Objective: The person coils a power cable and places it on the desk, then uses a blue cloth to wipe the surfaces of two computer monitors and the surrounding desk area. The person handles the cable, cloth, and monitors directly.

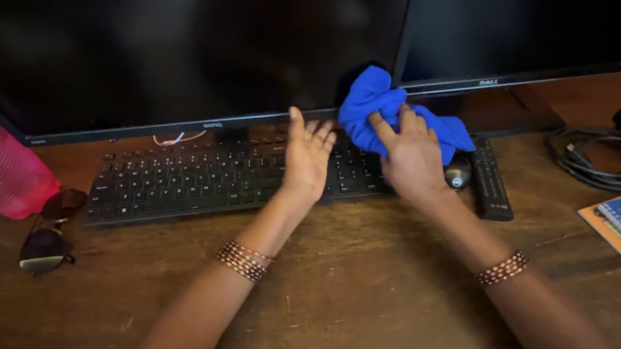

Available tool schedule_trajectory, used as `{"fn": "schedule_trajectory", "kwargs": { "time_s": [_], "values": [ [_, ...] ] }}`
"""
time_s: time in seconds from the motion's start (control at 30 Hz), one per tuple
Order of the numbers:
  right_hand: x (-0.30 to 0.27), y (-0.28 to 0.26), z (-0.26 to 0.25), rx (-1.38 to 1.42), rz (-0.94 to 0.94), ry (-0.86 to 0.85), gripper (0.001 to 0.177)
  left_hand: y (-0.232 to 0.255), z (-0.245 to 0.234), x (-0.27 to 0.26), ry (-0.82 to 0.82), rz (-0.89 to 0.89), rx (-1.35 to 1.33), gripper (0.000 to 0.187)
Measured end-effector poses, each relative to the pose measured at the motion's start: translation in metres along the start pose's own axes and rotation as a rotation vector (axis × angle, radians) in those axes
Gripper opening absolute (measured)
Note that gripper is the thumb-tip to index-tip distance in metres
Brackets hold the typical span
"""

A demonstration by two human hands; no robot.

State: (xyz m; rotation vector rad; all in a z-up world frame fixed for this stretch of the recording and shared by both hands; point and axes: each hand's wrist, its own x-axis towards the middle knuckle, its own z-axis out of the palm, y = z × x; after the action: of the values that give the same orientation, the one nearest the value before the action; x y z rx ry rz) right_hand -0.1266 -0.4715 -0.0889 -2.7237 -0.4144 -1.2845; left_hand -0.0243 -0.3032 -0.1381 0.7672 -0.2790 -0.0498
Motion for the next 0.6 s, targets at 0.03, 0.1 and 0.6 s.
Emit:
{"fn": "schedule_trajectory", "kwargs": {
  "time_s": [0.03,0.1,0.6],
  "values": [
    [-0.001,-0.002,0.001,-0.009,0.007,-0.034,0.072,0.003,0.0,-0.003,-0.031,-0.055,-0.046,0.108],
    [-0.001,-0.006,0.003,-0.028,0.022,-0.1,0.069,0.006,0.004,-0.009,-0.06,-0.11,-0.093,0.107],
    [0.011,0.046,-0.006,-0.024,0.047,0.211,0.076,0.017,0.003,-0.018,-0.274,-0.026,-0.057,0.112]
  ]
}}
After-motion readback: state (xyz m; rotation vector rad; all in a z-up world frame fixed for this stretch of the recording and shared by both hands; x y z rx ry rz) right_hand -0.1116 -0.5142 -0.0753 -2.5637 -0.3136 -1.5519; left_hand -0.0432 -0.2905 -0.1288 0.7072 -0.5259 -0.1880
